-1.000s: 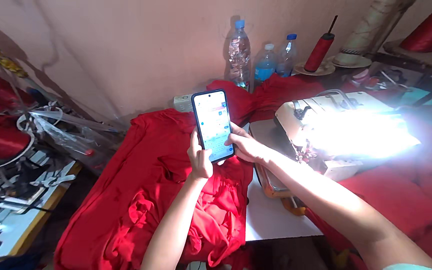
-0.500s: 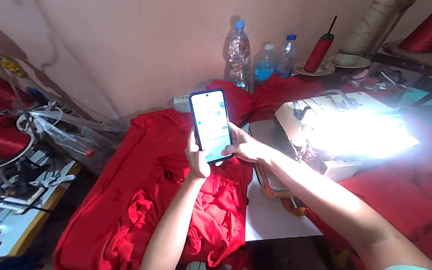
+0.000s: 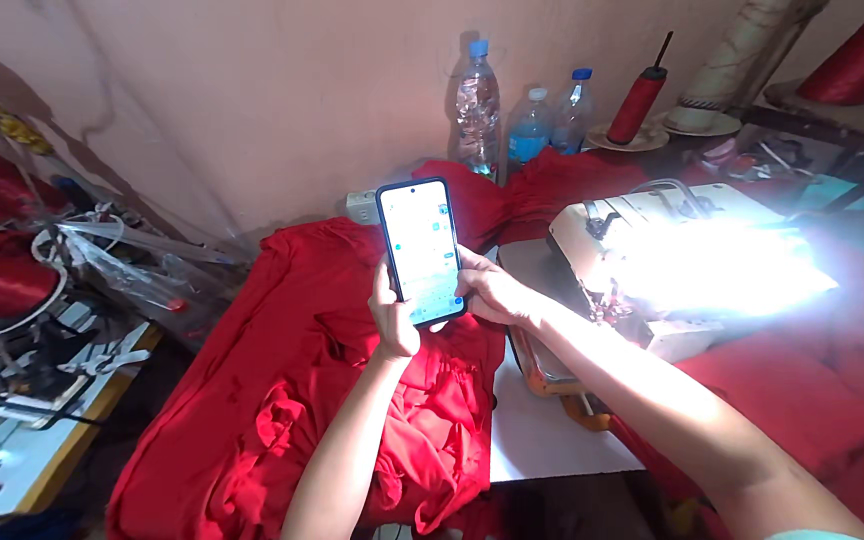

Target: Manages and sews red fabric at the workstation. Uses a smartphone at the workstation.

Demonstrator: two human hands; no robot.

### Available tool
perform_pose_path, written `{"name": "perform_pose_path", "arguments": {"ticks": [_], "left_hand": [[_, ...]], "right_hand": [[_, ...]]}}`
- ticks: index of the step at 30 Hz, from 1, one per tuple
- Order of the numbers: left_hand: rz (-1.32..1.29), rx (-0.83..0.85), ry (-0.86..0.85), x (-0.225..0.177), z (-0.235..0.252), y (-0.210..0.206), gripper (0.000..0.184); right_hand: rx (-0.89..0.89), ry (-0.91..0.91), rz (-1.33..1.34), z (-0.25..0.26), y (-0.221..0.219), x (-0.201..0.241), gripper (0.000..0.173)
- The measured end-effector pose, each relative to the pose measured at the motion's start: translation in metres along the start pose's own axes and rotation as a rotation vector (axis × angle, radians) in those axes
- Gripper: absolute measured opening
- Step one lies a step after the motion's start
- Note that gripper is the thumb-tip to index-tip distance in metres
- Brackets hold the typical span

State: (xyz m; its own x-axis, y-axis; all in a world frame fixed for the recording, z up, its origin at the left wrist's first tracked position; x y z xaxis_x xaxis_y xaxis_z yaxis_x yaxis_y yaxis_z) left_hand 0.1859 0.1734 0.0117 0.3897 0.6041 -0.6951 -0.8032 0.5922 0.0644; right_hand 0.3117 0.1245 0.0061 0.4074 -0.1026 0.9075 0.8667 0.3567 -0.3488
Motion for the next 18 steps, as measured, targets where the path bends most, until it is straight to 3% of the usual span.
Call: {"name": "perform_pose_path", "arguments": {"ticks": [8,14,18], "left_hand": [[-0.026,-0.004,0.009,0.0005,0.0003,-0.0003,0.060],[-0.024,0.013,-0.006,0.0000,0.0001,-0.0016,0.057],[-0.021,0.009,-0.003,-0.0006,0.0000,-0.0020,0.058]], "right_hand": [[-0.012,-0.010,0.049,0.0003,0.0012,-0.0016,0.057],[0.039,-0.010,0.055,0.0030,0.0029,-0.0040,0.038],[0.026,-0.009,0.055,0.0025,0.0016,-0.0027,0.038]]}}
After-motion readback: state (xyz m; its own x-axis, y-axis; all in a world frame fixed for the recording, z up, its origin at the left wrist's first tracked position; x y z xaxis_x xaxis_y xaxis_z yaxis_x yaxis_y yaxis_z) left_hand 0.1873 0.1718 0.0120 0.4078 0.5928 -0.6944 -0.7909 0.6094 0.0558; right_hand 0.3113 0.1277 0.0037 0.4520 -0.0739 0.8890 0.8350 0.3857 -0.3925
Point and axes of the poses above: each hand's wrist, its own z-axis towards the middle knuckle, its own y-axis out of the back of the hand, x = y × z, the point moved 7 cm from there along z, towards the middle knuckle, and after that the axes turned 13 degrees about x, right-handed, at the moved point
